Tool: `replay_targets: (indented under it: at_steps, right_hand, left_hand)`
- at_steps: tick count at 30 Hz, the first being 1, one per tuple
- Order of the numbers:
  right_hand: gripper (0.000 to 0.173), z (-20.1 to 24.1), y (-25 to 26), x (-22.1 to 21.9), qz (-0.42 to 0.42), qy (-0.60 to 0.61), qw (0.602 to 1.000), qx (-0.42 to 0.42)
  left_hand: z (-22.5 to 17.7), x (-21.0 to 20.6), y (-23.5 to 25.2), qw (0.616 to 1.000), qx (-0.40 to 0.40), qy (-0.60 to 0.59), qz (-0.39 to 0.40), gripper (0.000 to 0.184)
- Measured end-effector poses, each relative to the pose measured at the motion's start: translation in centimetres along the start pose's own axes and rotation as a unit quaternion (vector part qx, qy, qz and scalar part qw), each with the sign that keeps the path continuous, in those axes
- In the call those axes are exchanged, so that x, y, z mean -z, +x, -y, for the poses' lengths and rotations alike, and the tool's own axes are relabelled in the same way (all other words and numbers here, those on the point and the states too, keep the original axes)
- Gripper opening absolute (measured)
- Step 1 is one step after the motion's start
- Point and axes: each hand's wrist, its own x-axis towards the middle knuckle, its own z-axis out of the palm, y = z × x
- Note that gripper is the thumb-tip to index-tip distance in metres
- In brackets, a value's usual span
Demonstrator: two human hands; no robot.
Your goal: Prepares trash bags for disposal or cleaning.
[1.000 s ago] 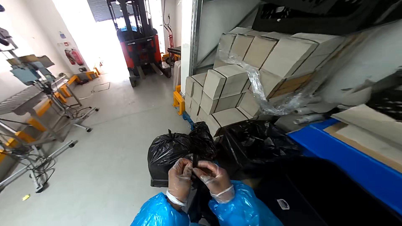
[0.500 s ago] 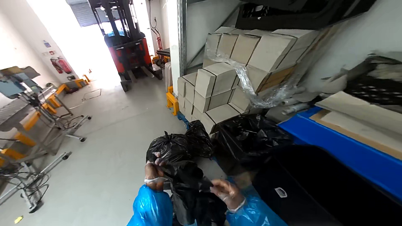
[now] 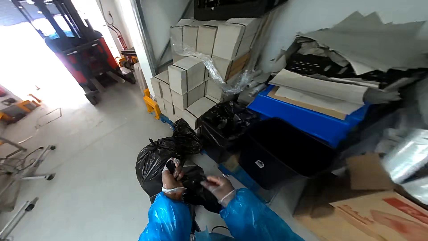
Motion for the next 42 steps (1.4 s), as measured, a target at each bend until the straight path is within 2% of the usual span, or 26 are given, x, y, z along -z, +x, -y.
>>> replay_targets:
  at_steps: [2, 4, 5, 6, 7, 8, 9, 10, 11, 13, 15, 16, 18, 19, 21, 24, 26, 28, 30, 32, 33, 34, 36, 38, 40, 42]
  right_hand:
    - [0.025, -0.8, 0.3, 1.3, -0.104, 0.113, 0.987, -0.041]
    - [0.028, -1.5, 0.3, 3.4, -0.179, 0.280, 0.937, -0.108]
    - [0.032, -1.5, -0.1, 4.5, -0.193, 0.359, 0.903, -0.137]
    - [0.037, -1.4, -0.9, 5.4, -0.198, 0.423, 0.870, -0.157]
    - [0.038, -1.6, -1.7, 5.9, -0.204, 0.471, 0.842, -0.167]
    - [0.034, -1.7, -2.6, 6.2, -0.217, 0.505, 0.818, -0.168]
    - [0.026, -1.8, -3.4, 6.2, -0.241, 0.526, 0.799, -0.167]
    - [0.022, -2.1, -4.3, 6.2, -0.261, 0.537, 0.785, -0.166]
    - [0.022, -2.7, -5.3, 6.3, -0.271, 0.550, 0.773, -0.161]
    - [0.027, -5.2, -7.7, 6.9, -0.271, 0.574, 0.756, -0.161]
    - [0.026, -8.7, -10.6, 8.0, -0.291, 0.586, 0.742, -0.146]
    - [0.026, -10.3, -12.4, 8.9, -0.311, 0.581, 0.740, -0.135]
    - [0.031, -13.8, -16.8, 11.0, -0.344, 0.556, 0.751, -0.092]
    - [0.034, -16.2, -19.1, 12.1, -0.349, 0.538, 0.766, -0.054]
    - [0.036, -20.5, -23.8, 14.2, -0.325, 0.470, 0.820, -0.023]
    - [0.026, -22.8, -29.2, 15.4, -0.322, 0.314, 0.887, -0.100]
    - [0.032, -23.2, -32.4, 15.9, -0.360, 0.191, 0.901, -0.149]
    - [0.027, -24.3, -35.6, 16.8, -0.436, 0.175, 0.868, -0.161]
    - [0.015, -25.8, -38.5, 17.4, -0.541, 0.247, 0.784, -0.178]
    - [0.021, -29.9, -41.4, 17.7, -0.604, 0.308, 0.706, -0.203]
    - [0.025, -32.2, -43.2, 17.3, -0.610, 0.288, 0.697, -0.241]
    - [0.029, -34.1, -45.3, 16.7, -0.593, 0.228, 0.713, -0.296]
    - [0.035, -37.0, -47.9, 14.6, -0.578, 0.099, 0.717, -0.378]
    - [0.060, -39.3, -49.7, 13.5, -0.548, 0.006, 0.730, -0.408]
    - [0.091, -35.3, -50.5, 14.2, -0.516, -0.054, 0.766, -0.378]
    - [0.108, -27.4, -49.3, 15.2, -0.469, -0.089, 0.840, -0.259]
  left_hand:
    - [0.0, 0.2, -0.2, 0.999, 0.006, 0.045, 0.013, 0.049]
    - [0.1, 1.3, -0.2, 0.974, -0.031, 0.223, 0.005, 0.049]
    - [0.6, 2.4, -0.2, 0.929, -0.062, 0.364, 0.003, 0.043]
    - [1.0, 3.7, -0.6, 0.859, -0.064, 0.509, 0.005, 0.026]
    - [1.4, 4.6, -1.5, 0.782, -0.012, 0.622, 0.020, 0.033]
    - [2.4, 5.1, -2.3, 0.703, 0.058, 0.708, 0.042, 0.058]
    - [3.8, 5.4, -2.9, 0.629, 0.118, 0.766, 0.061, 0.071]
    - [5.2, 5.7, -3.4, 0.574, 0.155, 0.802, 0.063, 0.070]
    - [6.3, 6.2, -3.7, 0.552, 0.169, 0.815, 0.042, 0.059]
    - [7.4, 8.4, -3.6, 0.601, 0.145, 0.785, -0.035, 0.041]
    - [6.6, 10.0, -3.1, 0.634, 0.107, 0.763, -0.064, 0.038]
    - [6.1, 10.8, -3.0, 0.687, 0.071, 0.714, -0.116, 0.039]
    - [5.0, 12.7, -2.7, 0.820, -0.006, 0.513, -0.254, 0.043]
    - [4.6, 13.7, -2.8, 0.850, -0.028, 0.435, -0.295, 0.045]
    - [4.1, 15.4, -3.3, 0.872, -0.033, 0.374, -0.314, 0.044]
    - [5.5, 15.0, -6.1, 0.887, -0.030, 0.361, -0.287, 0.043]
    - [6.7, 14.4, -7.3, 0.899, -0.032, 0.352, -0.259, 0.047]
    - [7.7, 13.3, -7.9, 0.908, -0.026, 0.349, -0.230, 0.050]
    - [8.7, 11.3, -9.6, 0.909, -0.036, 0.358, -0.211, 0.044]
    - [10.0, 9.2, -11.7, 0.919, -0.044, 0.334, -0.203, 0.042]
    - [10.7, 8.8, -12.7, 0.924, -0.042, 0.321, -0.203, 0.044]
    - [11.6, 8.5, -13.6, 0.926, -0.037, 0.319, -0.198, 0.046]
    - [13.7, 6.3, -15.2, 0.913, -0.036, 0.367, -0.175, 0.048]
    - [15.2, 2.9, -17.9, 0.862, -0.046, 0.501, -0.069, 0.041]
    - [16.8, -0.4, -21.3, 0.745, -0.054, 0.651, 0.132, 0.031]
    - [19.5, -2.6, -25.7, 0.584, -0.059, 0.744, 0.319, 0.024]
